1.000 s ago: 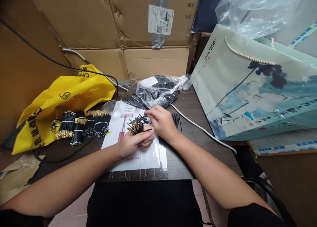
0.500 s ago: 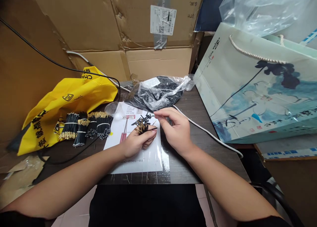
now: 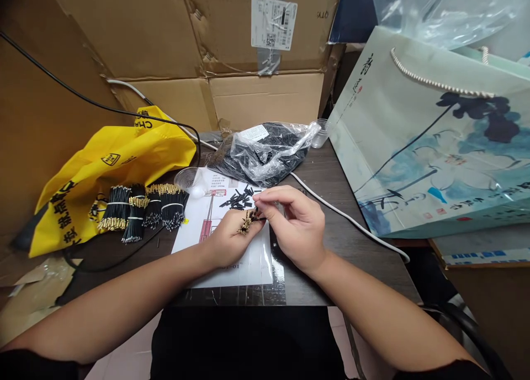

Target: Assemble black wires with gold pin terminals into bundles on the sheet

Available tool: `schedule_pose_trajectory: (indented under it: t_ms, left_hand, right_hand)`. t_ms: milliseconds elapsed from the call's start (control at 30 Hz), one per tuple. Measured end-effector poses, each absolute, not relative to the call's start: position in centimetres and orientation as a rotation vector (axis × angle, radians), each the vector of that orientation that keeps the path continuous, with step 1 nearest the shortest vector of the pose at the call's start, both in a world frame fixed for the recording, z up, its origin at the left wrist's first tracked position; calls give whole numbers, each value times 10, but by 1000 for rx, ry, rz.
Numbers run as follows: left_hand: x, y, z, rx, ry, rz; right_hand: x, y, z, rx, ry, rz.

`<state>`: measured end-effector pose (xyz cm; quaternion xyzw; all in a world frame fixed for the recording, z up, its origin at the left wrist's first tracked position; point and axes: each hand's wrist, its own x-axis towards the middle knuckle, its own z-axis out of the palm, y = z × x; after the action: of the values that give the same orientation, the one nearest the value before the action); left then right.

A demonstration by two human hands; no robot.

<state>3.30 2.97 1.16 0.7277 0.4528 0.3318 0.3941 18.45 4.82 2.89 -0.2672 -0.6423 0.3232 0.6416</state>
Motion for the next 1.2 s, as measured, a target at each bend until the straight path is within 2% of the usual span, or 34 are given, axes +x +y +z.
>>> schedule_pose_trajectory:
  t_ms: [467, 933, 1200]
  left_hand:
    - [34, 29, 15, 1849, 1117, 871]
    - [34, 29, 15, 1759, 1067, 925]
    - [33, 28, 17, 1816, 1053, 953]
  right_hand:
    - [185, 44, 26, -565, -1585, 533]
    - [199, 56, 21, -428, -1870, 126]
    - [199, 53, 23, -519, -1850, 44]
